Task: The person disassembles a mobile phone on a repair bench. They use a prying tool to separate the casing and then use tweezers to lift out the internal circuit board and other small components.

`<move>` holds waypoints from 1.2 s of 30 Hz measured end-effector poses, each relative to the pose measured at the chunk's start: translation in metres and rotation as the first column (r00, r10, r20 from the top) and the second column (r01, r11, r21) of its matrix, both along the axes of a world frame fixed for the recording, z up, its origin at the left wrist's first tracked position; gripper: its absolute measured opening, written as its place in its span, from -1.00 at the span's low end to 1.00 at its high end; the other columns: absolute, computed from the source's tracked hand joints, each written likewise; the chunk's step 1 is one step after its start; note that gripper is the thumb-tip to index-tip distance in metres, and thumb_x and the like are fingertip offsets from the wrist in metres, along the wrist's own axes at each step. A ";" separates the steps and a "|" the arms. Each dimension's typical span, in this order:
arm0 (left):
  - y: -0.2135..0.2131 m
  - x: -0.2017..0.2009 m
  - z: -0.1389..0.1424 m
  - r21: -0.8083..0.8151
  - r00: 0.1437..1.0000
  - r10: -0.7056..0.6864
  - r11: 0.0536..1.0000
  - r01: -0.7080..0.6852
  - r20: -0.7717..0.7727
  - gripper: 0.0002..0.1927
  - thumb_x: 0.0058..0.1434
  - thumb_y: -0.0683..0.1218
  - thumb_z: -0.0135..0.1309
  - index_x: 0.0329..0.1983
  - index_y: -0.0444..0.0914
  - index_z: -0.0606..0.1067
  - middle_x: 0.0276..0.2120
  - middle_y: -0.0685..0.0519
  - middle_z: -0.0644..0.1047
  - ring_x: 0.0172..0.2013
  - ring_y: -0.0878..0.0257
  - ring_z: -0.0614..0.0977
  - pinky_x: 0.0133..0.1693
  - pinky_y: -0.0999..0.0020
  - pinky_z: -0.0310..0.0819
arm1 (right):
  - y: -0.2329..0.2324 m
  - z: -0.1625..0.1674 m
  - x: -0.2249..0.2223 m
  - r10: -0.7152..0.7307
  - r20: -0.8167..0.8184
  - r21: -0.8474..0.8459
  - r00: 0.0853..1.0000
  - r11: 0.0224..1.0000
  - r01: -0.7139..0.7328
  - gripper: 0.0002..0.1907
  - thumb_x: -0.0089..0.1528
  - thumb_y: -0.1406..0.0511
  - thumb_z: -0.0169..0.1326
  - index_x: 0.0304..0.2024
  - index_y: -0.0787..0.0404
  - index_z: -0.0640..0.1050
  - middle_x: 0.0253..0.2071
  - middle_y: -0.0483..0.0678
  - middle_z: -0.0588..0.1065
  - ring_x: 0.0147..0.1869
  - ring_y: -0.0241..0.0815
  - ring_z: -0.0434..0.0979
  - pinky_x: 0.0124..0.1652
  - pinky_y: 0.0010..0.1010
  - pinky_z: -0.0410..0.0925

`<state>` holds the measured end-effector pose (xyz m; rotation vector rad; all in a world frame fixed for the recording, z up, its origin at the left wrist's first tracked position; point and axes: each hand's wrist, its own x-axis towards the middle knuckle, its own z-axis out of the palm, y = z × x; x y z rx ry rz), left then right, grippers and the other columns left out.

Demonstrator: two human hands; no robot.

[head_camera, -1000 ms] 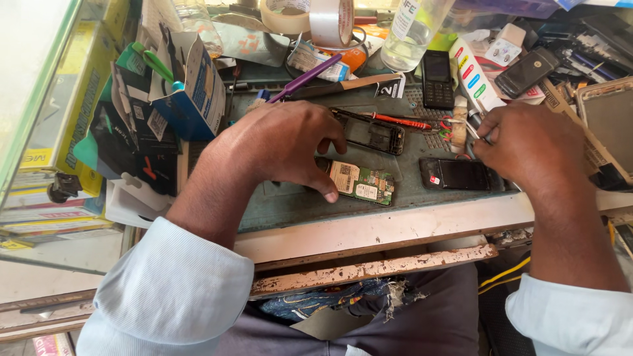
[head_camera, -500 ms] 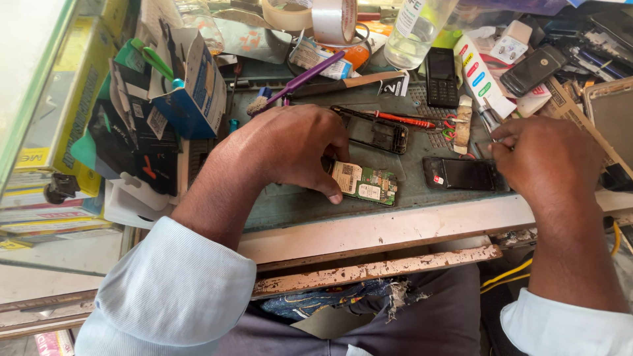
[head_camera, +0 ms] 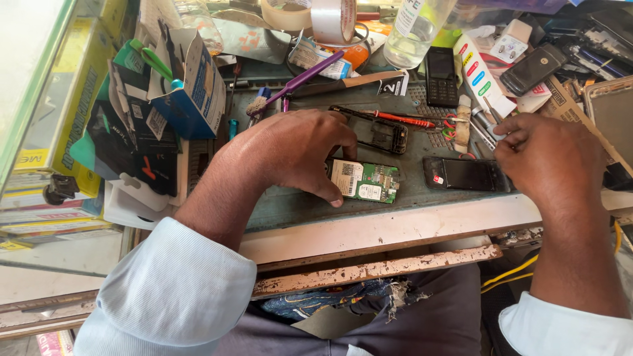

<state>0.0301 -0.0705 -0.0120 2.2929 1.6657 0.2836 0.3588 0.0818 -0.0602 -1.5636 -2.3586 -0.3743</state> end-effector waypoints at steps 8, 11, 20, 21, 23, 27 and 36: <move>-0.001 0.003 0.002 -0.035 0.999 0.033 0.999 -0.033 -0.011 -0.32 -0.31 0.10 0.49 -0.05 -0.10 0.60 -0.21 0.06 0.62 -0.07 0.07 0.62 -0.06 0.13 0.48 | -0.003 0.001 -0.008 -0.070 0.069 -0.053 0.995 0.996 0.073 -0.75 0.20 0.10 0.35 -0.07 -0.09 0.71 -0.32 -0.22 0.67 -0.30 -0.14 0.66 -0.28 -0.21 0.46; -0.001 0.002 0.003 -0.031 1.000 0.019 0.999 -0.019 0.003 -0.34 -0.30 0.11 0.49 -0.07 -0.12 0.60 -0.20 0.06 0.63 -0.08 0.08 0.63 -0.05 0.14 0.49 | -0.001 0.001 -0.001 0.008 0.022 0.016 1.000 1.000 -0.008 -0.77 0.20 0.15 0.35 -0.08 -0.07 0.72 -0.27 -0.19 0.65 -0.28 -0.13 0.64 -0.29 -0.25 0.45; -0.003 0.003 0.006 -0.085 0.998 0.057 0.995 -0.059 -0.019 -0.37 -0.27 0.11 0.48 -0.07 -0.09 0.58 -0.27 0.06 0.66 -0.13 0.09 0.66 -0.10 0.13 0.51 | 0.008 0.015 0.026 0.223 -0.789 -0.083 0.572 0.884 -0.459 -0.73 0.38 0.30 0.15 0.13 0.18 0.56 -0.10 0.05 0.51 -0.23 -0.18 0.58 -0.33 -0.40 0.44; -0.003 0.003 0.007 -0.097 0.998 0.065 0.993 -0.067 -0.018 -0.36 -0.26 0.10 0.47 -0.05 -0.08 0.58 -0.29 0.06 0.66 -0.14 0.10 0.67 -0.10 0.13 0.51 | 0.005 0.015 0.028 0.155 -0.917 -0.072 0.368 0.841 -0.536 -0.74 0.37 0.30 0.13 0.11 0.16 0.58 -0.11 0.03 0.55 -0.24 -0.20 0.61 -0.32 -0.44 0.47; -0.005 0.004 0.008 -0.104 0.997 0.073 0.992 -0.074 -0.012 -0.34 -0.26 0.10 0.47 -0.01 -0.05 0.58 -0.30 0.06 0.67 -0.15 0.10 0.67 -0.10 0.13 0.52 | -0.007 0.012 0.030 -0.058 -0.995 0.010 -0.082 0.750 -0.661 -0.75 0.34 0.29 0.11 0.07 0.13 0.61 -0.13 0.01 0.62 -0.25 -0.24 0.66 -0.32 -0.52 0.53; -0.006 0.006 0.009 -0.096 0.998 0.068 0.993 -0.067 0.011 -0.33 -0.27 0.10 0.48 0.01 -0.02 0.60 -0.29 0.07 0.66 -0.15 0.12 0.68 -0.09 0.16 0.53 | -0.040 -0.002 0.014 0.118 -0.985 0.174 -0.130 0.731 -0.660 -0.74 0.35 0.44 0.16 0.08 0.19 0.51 -0.08 0.02 0.58 -0.11 -0.18 0.67 -0.24 -0.46 0.53; -0.006 0.004 0.004 -0.041 0.999 0.034 0.999 -0.034 -0.012 -0.39 -0.25 0.12 0.48 -0.06 -0.04 0.64 -0.19 0.12 0.64 -0.08 0.12 0.64 -0.07 0.13 0.51 | -0.127 -0.024 -0.056 0.606 -0.710 0.269 0.358 0.704 -0.658 -0.81 0.33 0.40 0.18 0.00 0.28 0.55 -0.12 0.06 0.59 -0.07 -0.18 0.68 -0.08 -0.43 0.56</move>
